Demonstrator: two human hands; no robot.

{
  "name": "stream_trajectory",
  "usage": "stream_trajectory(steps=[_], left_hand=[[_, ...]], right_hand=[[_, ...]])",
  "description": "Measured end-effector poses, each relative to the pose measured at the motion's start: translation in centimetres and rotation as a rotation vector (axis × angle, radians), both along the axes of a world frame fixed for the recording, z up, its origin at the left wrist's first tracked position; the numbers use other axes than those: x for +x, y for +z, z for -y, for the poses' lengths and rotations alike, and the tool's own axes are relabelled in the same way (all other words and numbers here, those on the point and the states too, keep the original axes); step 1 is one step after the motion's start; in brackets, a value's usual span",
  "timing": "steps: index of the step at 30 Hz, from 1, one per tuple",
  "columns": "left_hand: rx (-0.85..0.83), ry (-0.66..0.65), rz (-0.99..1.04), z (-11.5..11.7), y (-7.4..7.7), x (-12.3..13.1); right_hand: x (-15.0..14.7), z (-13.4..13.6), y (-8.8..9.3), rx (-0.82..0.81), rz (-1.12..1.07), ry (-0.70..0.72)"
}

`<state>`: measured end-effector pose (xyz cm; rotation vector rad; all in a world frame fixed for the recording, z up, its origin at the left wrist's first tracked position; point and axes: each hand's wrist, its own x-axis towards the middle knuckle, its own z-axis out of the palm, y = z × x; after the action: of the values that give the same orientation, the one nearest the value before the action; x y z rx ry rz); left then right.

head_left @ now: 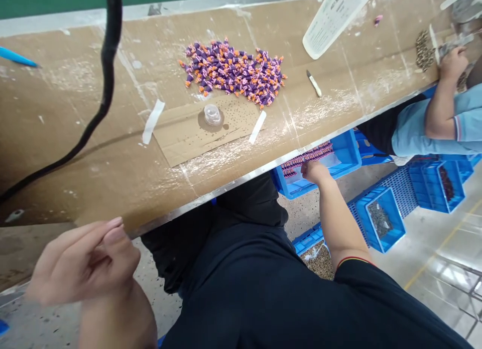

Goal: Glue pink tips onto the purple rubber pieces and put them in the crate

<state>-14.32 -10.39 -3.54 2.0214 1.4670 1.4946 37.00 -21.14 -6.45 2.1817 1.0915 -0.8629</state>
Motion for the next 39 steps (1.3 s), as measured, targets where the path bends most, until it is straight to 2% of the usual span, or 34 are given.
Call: stream_trajectory(steps=[2,3,6,10,14,23,32,39], left_hand=[[0.263,-0.011,-0.086,-0.1,-0.4,0.6],[0.331,-0.039,-0.113,-0.4,-0.5,1.1],[0.384,-0.118,-0.115,-1.3,-0.6,3.1],[0.390,-0.191,-0.102,-2.1,-0.6,5.9],[0.372,-0.241,-0.105,-2.4,-0.8,7.0],[0.336,-0.266,-0.117,-3.0,-0.7,7.1],[0.318,-0.209,-0.140,-3.2,-1.0,7.1],[0.240,-0.175,-0.119,-3.1,-0.9,7.0]], right_hand=[[-0.4,0.4,-1.6,-0.045,0.015,-0.012],[-0.5,0.6,-2.2,-0.060,0.014,-0.015],[-0.7,0.8,-3.0,-0.073,0.018,-0.014],[-1.0,0.5,-3.3,-0.082,0.028,-0.010],[-1.1,0.2,-3.7,-0.099,0.026,-0.014],[-0.7,0.3,-3.8,-0.107,0.026,-0.041],[-0.6,0.1,-3.8,-0.099,0.019,-0.046],[-0.5,0.3,-3.9,-0.088,0.019,-0.053]])
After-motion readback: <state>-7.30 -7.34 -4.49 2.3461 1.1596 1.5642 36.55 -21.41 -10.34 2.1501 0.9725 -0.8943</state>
